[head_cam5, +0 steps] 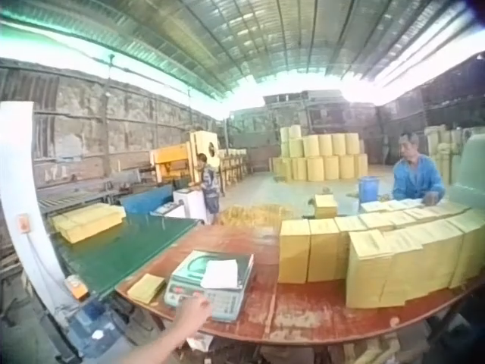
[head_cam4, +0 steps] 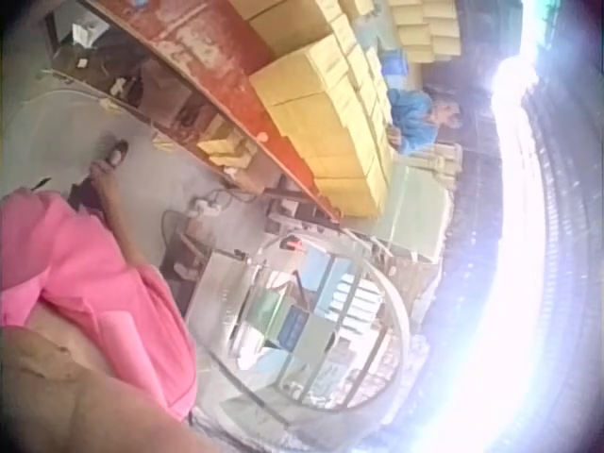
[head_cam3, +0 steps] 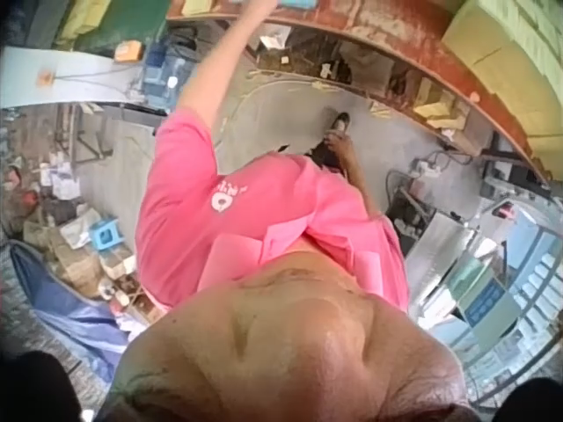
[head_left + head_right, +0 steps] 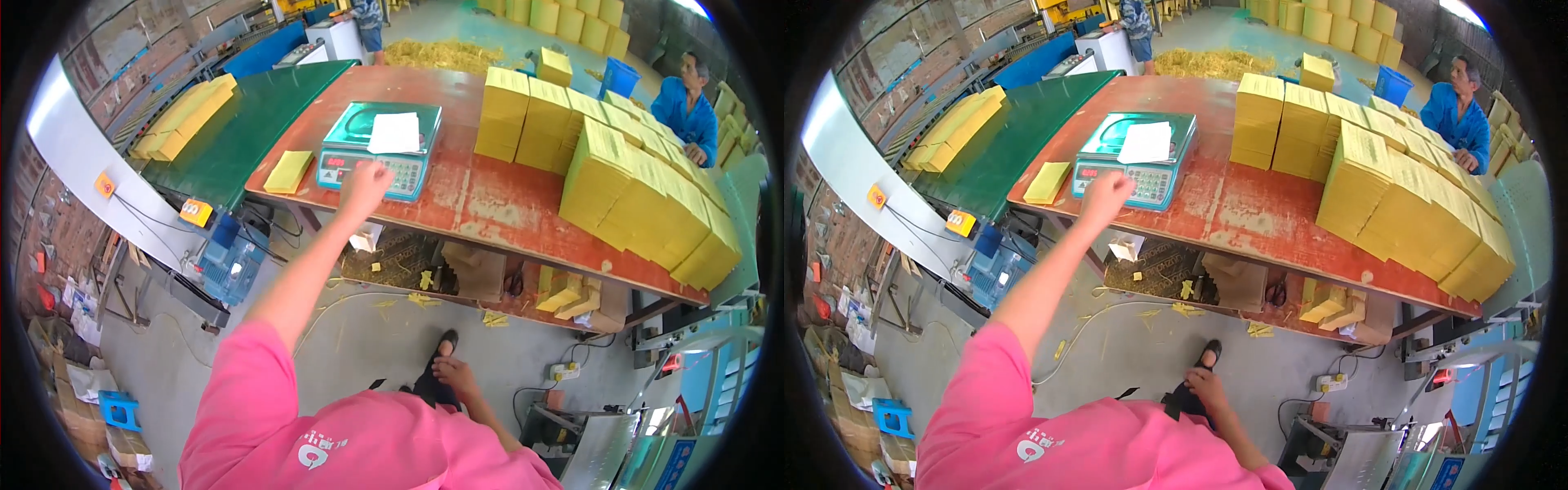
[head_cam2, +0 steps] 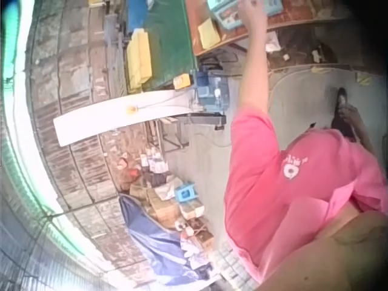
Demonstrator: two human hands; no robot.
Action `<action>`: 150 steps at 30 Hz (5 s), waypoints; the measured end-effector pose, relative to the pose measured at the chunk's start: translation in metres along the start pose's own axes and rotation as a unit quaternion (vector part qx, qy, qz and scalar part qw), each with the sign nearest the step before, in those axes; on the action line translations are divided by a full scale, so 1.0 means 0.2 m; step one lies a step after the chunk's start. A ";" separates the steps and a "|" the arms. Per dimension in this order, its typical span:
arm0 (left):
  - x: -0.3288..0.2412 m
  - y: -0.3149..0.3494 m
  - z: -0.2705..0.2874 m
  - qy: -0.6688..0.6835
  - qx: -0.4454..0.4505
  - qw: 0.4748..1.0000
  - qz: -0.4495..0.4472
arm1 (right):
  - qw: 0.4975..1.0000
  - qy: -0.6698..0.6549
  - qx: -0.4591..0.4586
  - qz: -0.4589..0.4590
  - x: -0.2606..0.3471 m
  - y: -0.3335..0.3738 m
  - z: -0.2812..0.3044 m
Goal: Measure, stack, and bind stacks of processed yellow paper blocks in a factory line.
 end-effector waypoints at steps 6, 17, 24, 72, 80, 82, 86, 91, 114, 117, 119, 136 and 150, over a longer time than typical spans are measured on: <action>-0.12 -0.64 -0.35 -0.173 -0.063 0.982 0.047 | 0.990 -0.032 0.060 0.126 0.68 -0.39 0.00; 0.15 -0.81 -0.54 -0.137 0.030 0.976 0.164 | 0.968 0.007 0.189 0.163 1.62 -0.79 0.08; 0.13 -0.80 -0.52 -0.114 -0.011 0.987 0.108 | 0.969 -0.013 0.174 0.174 1.88 -1.04 0.02; 0.23 -0.80 -0.45 0.203 0.024 0.970 0.130 | 0.934 0.123 0.045 0.332 2.41 -1.77 -0.46; 0.24 -0.80 -0.46 0.211 0.019 0.970 0.116 | 0.932 0.131 0.044 0.336 2.41 -1.77 -0.48; 0.23 -0.80 -0.45 0.221 0.019 0.969 0.108 | 0.934 0.139 0.041 0.328 2.40 -1.78 -0.47; 0.22 -0.78 -0.40 0.230 -0.005 0.963 0.142 | 0.914 0.194 -0.011 0.356 2.42 -1.75 -0.47; 0.12 -0.74 -0.06 0.354 -0.028 0.925 0.138 | 0.880 0.195 -0.086 0.423 2.49 -1.61 -0.48; 0.28 -0.80 -0.31 0.522 0.183 0.778 0.299 | 0.909 0.083 -0.124 0.390 2.41 -1.53 -0.28; 0.32 -0.83 -0.22 0.405 0.089 0.882 0.223 | 0.914 0.064 -0.129 0.379 2.39 -1.57 -0.28; 0.28 -0.84 -0.15 0.327 0.030 0.924 0.198 | 0.921 0.062 -0.127 0.363 2.38 -1.59 -0.26; -0.46 -1.26 -0.43 0.572 0.263 0.756 0.179 | 0.855 0.128 -0.339 0.370 2.03 -1.28 0.30; -0.89 -1.71 -1.15 0.296 0.305 0.899 0.109 | 0.796 0.294 -0.366 0.382 1.81 -1.20 0.47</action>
Point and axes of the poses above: each hand's wrist, its own y-axis away from the middle knuckle, its own z-axis out of the back of the hand, x = y × z, the point moved 5 cm from there along -y, towards the middle knuckle, and after that the axes turned 11 degrees about z, right-handed, at the moved point
